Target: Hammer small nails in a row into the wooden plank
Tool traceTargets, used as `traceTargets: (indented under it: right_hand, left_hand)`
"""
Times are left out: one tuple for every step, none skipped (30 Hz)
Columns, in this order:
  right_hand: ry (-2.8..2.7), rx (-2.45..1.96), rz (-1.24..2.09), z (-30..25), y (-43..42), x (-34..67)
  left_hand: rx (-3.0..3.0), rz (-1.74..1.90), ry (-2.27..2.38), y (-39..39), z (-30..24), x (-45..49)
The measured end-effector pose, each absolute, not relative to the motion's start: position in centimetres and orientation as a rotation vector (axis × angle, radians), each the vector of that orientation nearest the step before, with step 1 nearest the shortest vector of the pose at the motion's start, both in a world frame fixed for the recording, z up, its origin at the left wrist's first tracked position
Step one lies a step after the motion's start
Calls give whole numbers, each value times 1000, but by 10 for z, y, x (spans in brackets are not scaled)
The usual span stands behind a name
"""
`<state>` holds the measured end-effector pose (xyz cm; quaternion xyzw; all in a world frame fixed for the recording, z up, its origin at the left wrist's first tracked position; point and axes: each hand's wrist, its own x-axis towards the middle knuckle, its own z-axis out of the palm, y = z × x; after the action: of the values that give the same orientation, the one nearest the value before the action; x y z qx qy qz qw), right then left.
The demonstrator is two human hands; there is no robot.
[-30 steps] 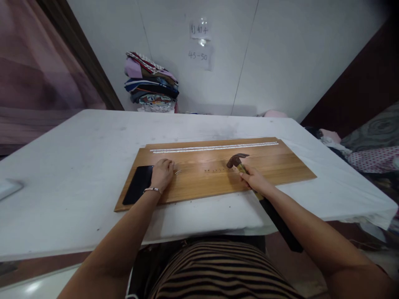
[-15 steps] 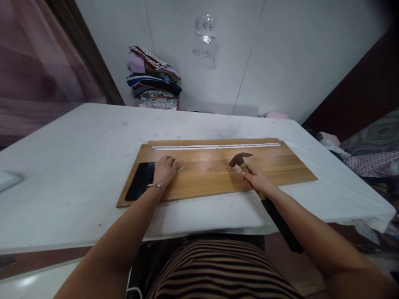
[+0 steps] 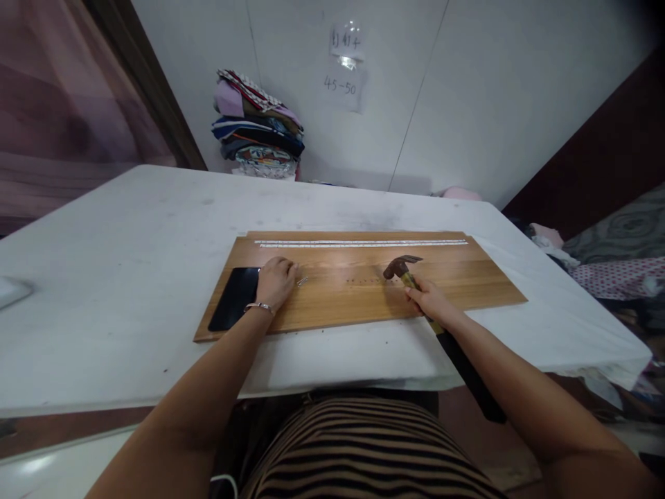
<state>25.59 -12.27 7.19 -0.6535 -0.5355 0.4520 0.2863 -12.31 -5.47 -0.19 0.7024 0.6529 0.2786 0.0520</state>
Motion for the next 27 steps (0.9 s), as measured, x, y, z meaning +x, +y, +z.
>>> traceTargets:
  right_hand:
    - [-1439, -1738, 1207, 72, -122, 257]
    - [-1450, -1727, 1202, 72, -122, 258]
    - [-1462, -1716, 1195, 72, -122, 259]
    - [-1469, -1706, 1186, 72, -122, 259]
    - [-1472, -1698, 1180, 72, -122, 260]
    - [-1469, -1693, 1178, 73, -122, 260]
    - [-1462, -1693, 1179, 73, -122, 260]
    - [-1456, -1696, 1186, 73, -122, 260]
    - [-1451, -1702, 1195, 73, -122, 259]
    - [-1449, -1712, 1204, 72, -122, 259]
    - [-1450, -1723, 1210, 72, -122, 258]
    - [-1451, -1733, 1212, 72, -122, 258]
    - [-1454, -1738, 1214, 72, -122, 257]
    - [-1458, -1738, 1213, 73, -122, 257]
    - [-1459, -1734, 1209, 73, -122, 257]
    - [-1459, -1730, 1200, 74, -122, 258]
    - [-1458, -1727, 1190, 74, -123, 258]
    - [-1458, -1723, 1184, 75, -123, 258]
    - [-1458, -1721, 1178, 75, -123, 258]
    - [-1458, -1720, 1174, 75, -123, 258]
    - [-1458, -1720, 1174, 75, -123, 258]
    - [-1456, -1724, 1174, 75, -123, 258]
    - [-1451, -1733, 1176, 74, -123, 257]
    - [-1442, -1745, 1179, 74, -123, 257]
    - [-1433, -1757, 1186, 73, -123, 256]
    - [-1426, -1763, 1191, 73, -123, 256]
    - [-1423, -1762, 1195, 73, -123, 256]
  left_hand:
    - [2136, 851, 1986, -54, -2, -123]
    - [2136, 854, 1990, -54, -3, -123]
    - [2137, 854, 1995, -54, -3, -123]
    - [2138, 853, 2000, -54, -4, -123]
    - [2138, 851, 2004, -54, -4, -123]
    - [2136, 849, 2006, -54, -4, -123]
    - [2135, 849, 2004, -54, -4, -123]
    - [2134, 849, 2000, -54, -4, -123]
    - [2132, 850, 1995, -54, -4, -123]
    - [2129, 852, 1994, -55, -3, -123]
    - [2127, 852, 1993, -55, -3, -122]
    - [2126, 851, 1993, -55, -2, -122]
    - [2125, 849, 1996, -55, -2, -122]
    - [2125, 845, 2000, -55, -2, -122]
    - [2126, 839, 2005, -55, -1, -122]
    - [2129, 832, 2009, -55, -1, -122]
    - [2133, 827, 2011, -55, -1, -122]
    - [2138, 822, 2013, -55, -1, -123]
    - [2142, 818, 2012, -55, -1, -123]
    - [2144, 815, 2011, -55, -1, -123]
    - [2144, 816, 2009, -55, -1, -123]
    - [2142, 818, 2008, -55, -1, -123]
    - [2139, 823, 2007, -55, -2, -123]
    - [2137, 829, 2006, -55, -2, -123]
    - [2137, 835, 2005, -54, -2, -123]
    - [2138, 841, 2005, -55, -2, -123]
    - [2139, 846, 2004, -55, -3, -123]
